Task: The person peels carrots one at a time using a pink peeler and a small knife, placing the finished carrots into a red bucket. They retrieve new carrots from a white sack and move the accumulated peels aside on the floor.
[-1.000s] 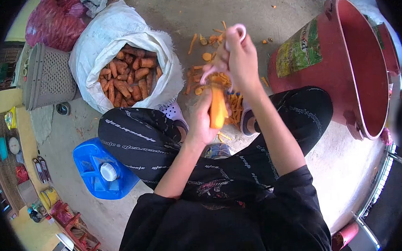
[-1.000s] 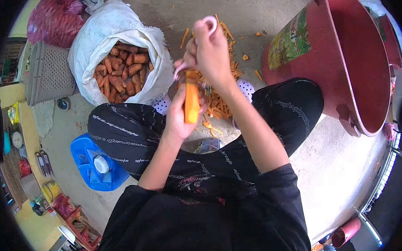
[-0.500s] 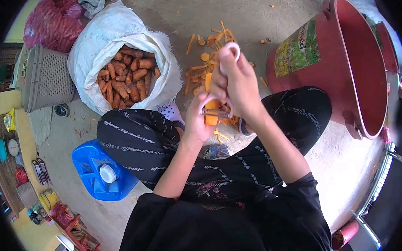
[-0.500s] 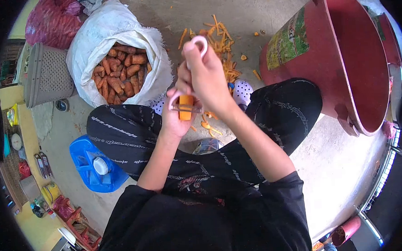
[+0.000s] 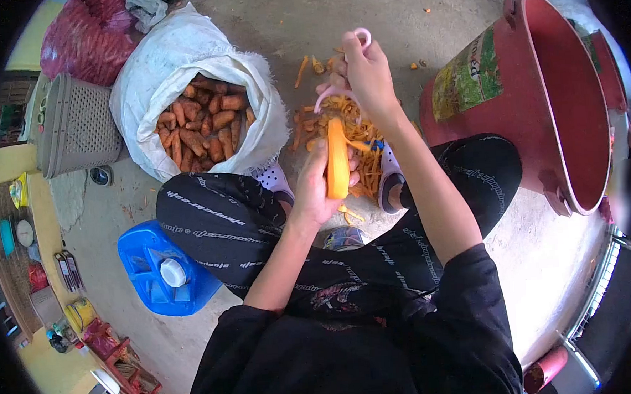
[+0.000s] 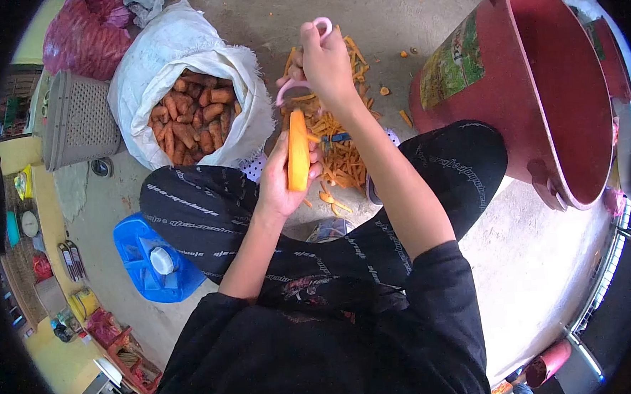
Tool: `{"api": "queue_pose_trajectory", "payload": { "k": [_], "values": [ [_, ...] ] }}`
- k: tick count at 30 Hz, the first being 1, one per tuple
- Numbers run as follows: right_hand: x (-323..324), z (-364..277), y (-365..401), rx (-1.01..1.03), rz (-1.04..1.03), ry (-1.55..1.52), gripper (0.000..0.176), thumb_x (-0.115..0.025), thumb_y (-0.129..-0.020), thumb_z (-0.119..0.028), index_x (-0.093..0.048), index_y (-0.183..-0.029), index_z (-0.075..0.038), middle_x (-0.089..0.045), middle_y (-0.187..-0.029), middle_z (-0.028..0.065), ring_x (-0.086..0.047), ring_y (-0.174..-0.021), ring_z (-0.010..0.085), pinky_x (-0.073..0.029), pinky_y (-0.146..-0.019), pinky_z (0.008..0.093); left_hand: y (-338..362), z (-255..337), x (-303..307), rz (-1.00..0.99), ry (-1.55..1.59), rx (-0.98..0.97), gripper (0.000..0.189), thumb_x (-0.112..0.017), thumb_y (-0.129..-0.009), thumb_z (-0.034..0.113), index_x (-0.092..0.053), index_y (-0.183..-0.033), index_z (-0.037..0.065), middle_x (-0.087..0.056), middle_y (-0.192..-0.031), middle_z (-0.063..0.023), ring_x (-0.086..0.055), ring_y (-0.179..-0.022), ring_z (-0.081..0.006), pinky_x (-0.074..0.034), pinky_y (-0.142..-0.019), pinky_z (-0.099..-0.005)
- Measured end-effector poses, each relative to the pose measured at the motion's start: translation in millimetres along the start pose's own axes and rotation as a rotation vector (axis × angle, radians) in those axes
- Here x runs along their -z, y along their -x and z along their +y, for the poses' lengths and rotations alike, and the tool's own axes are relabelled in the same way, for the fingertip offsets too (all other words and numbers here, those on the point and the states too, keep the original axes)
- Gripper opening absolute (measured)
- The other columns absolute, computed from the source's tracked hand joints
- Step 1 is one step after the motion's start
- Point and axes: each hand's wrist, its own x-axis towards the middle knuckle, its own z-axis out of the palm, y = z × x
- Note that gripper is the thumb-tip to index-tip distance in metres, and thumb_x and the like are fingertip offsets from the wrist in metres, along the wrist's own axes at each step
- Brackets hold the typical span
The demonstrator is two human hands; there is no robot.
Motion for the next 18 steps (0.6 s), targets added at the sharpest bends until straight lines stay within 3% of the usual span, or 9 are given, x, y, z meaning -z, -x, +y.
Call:
{"api": "queue_pose_trajectory", "payload": {
  "k": [4,7,11,14,15,18],
  "values": [
    [24.4,1.1,-31.8,0.041,0.073,0.336,0.023,-0.043,-0.097,-0.025,-0.037,-0.084,-0.007,-0.042,-0.061,0.0017,-0.048,-0.048,0.0119,-0.054,-0.049,0.0351,0.7,3.2,-16.6,0.053,0.029,0.015,0.036,-0.044,-0.096,0.041,-0.048,-0.108,0.007,-0.049,-0.091,-0.003,-0.047,-0.076,-0.0132,-0.04,-0.058,-0.0274],
    [31.8,7.8,-29.6,0.074,0.13,0.176,0.022,-0.043,-0.097,-0.025,-0.039,-0.086,-0.006,-0.041,-0.061,0.0019,-0.047,-0.048,0.012,-0.051,-0.048,0.0333,-3.0,6.4,-5.9,0.052,0.052,-0.034,0.036,-0.044,-0.096,0.044,-0.048,-0.103,0.009,-0.046,-0.088,-0.0011,-0.045,-0.074,-0.0124,-0.039,-0.058,-0.0267],
    [15.3,-7.9,19.4,-0.023,0.009,-0.22,0.023,-0.041,-0.098,-0.028,-0.038,-0.088,-0.007,-0.042,-0.057,0.0023,-0.046,-0.042,0.0132,-0.045,-0.042,0.0293,-7.6,7.0,-10.9,0.195,0.03,-0.029,0.034,-0.043,-0.096,0.043,-0.05,-0.102,0.01,-0.046,-0.084,0.0008,-0.043,-0.07,-0.0098,-0.037,-0.055,-0.0274],
    [-1.6,-22.1,59.5,-0.172,-0.027,-0.28,0.021,-0.043,-0.098,-0.029,-0.039,-0.09,-0.009,-0.04,-0.059,0.0022,-0.043,-0.041,0.0128,-0.039,-0.04,0.0278,-4.9,11.2,-12.5,0.121,0.013,-0.028,0.028,-0.045,-0.096,0.039,-0.051,-0.103,0.013,-0.05,-0.087,0.0017,-0.048,-0.074,-0.0102,-0.041,-0.06,-0.0297],
    [-0.7,-21.7,69.2,-0.197,-0.115,-0.29,0.02,-0.044,-0.098,-0.029,-0.04,-0.092,-0.011,-0.04,-0.06,0.0024,-0.042,-0.042,0.012,-0.035,-0.04,0.0255,-3.9,11.0,-9.3,0.096,-0.002,-0.026,0.034,-0.045,-0.095,0.043,-0.051,-0.106,0.012,-0.051,-0.088,0.0004,-0.05,-0.075,-0.0114,-0.042,-0.063,-0.0298],
    [-7.2,-21.7,89.3,-0.209,-0.19,-0.298,0.02,-0.045,-0.098,-0.028,-0.039,-0.094,-0.009,-0.038,-0.064,0.0012,-0.038,-0.045,0.0091,-0.035,-0.041,0.0246,-2.9,7.7,-2.9,0.046,-0.008,-0.016,0.045,-0.046,-0.093,0.05,-0.053,-0.111,0.009,-0.055,-0.087,-0.0023,-0.053,-0.077,-0.0141,-0.044,-0.068,-0.0298]
  ]
}}
